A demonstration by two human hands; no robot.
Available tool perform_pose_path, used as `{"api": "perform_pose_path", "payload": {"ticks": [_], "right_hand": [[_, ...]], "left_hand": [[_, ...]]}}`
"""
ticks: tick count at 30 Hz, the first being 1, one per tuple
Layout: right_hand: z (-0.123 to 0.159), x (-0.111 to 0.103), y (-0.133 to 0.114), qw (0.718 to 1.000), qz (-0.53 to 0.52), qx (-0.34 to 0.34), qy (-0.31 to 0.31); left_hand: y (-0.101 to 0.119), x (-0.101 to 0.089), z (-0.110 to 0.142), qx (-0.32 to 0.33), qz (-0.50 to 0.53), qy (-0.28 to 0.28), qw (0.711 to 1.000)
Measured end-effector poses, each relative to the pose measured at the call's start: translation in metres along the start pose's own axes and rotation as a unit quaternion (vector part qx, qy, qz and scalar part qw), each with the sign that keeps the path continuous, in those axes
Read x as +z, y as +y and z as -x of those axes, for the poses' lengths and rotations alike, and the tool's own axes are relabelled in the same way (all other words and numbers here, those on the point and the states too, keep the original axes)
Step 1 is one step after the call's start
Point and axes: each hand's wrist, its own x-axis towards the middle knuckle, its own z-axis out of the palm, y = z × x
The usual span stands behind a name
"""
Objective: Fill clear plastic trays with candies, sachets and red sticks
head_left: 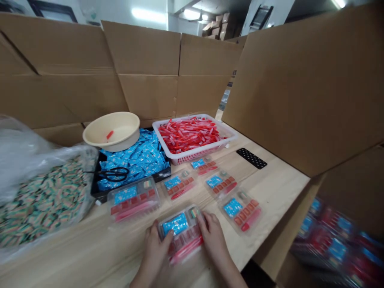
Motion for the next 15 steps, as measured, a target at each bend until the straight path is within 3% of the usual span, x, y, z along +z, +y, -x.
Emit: {"api": "perform_pose_path", "payload": {"ticks": [9,12,15], "right_hand": [[0.005,0.011,0.002,0.989,0.142,-0.043,0.029],[0.000,0.007,0.011,0.983,0.171,-0.054,0.026],[0.004,0.004,0.020,0.984,0.158,-0.080,0.018]], "left_hand": [[0.008,-0.013,0.004,0.044,-0.046,-0.047,0.997],[0.009,-0.013,0.007,0.040,-0.012,-0.048,0.998],[0.010,-0.022,0.028,0.032,0.047,-0.027,0.998]]}}
